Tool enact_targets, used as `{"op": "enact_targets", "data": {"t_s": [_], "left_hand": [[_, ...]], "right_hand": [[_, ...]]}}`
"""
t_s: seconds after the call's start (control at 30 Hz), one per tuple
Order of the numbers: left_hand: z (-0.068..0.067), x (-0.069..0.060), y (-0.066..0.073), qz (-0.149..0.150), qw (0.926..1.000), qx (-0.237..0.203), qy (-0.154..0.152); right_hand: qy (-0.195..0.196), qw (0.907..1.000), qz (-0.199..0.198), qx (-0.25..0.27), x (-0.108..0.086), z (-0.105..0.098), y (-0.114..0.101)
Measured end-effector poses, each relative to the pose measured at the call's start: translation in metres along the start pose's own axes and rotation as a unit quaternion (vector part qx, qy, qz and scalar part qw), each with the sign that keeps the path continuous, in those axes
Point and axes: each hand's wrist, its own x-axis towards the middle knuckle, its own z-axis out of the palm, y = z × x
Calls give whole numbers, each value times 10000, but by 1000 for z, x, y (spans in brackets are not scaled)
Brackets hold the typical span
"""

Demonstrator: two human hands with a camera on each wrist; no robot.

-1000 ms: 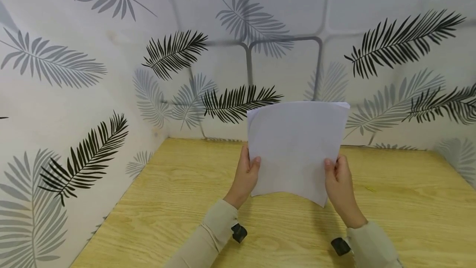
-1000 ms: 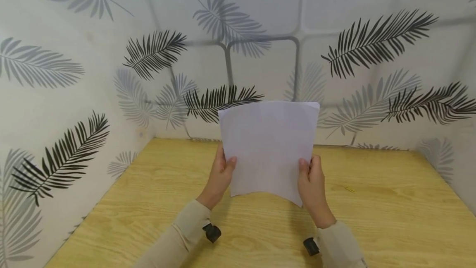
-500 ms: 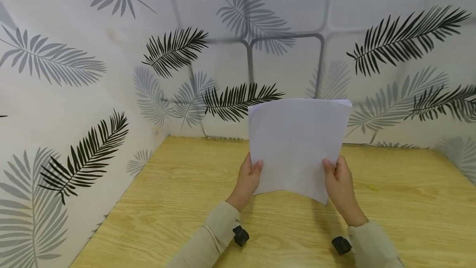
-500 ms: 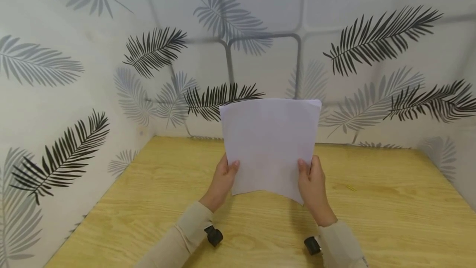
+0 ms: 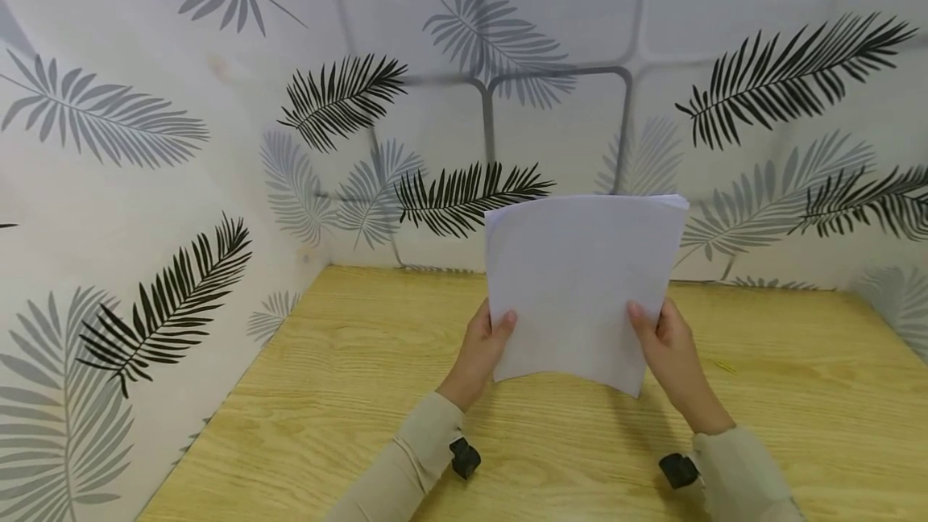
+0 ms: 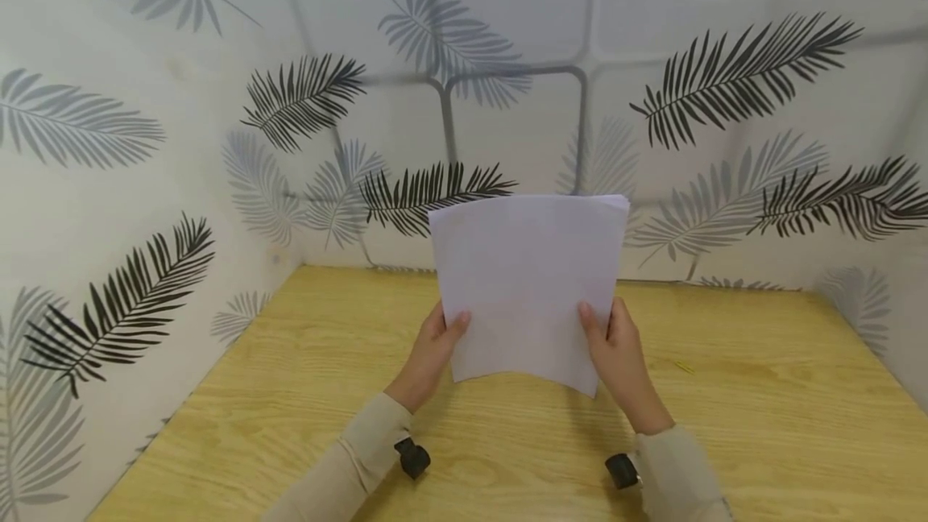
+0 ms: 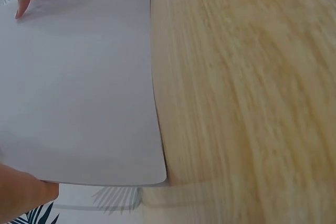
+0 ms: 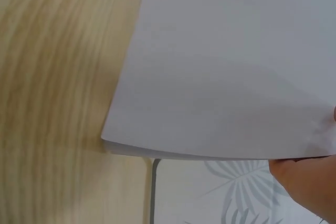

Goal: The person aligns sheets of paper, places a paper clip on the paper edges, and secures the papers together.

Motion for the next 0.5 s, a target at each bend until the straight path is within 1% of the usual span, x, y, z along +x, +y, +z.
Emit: {"op": "enact_targets", "data": {"t_s": [0.1,0.2,0.33,0.43,0.5], "left_hand": [[-4,1,4,59,9997,-134,-199],[-8,4,14,151,9993,-180,-296],[-9,1,45,495,9980,6,-386],[-9,-2,68,883,9949,272,-415],[-8,0,77,1094,9924,385,-405]], "right_hand": [[-108,9998,-156,66,4,-4,-3],[-84,9996,-248,117,8,-7,-8],[58,9990,-409,156,14,-11,-17],[120,9978,-551,344,17,-13,-24],[106,9965,-635,527,19,-14,-28]]}}
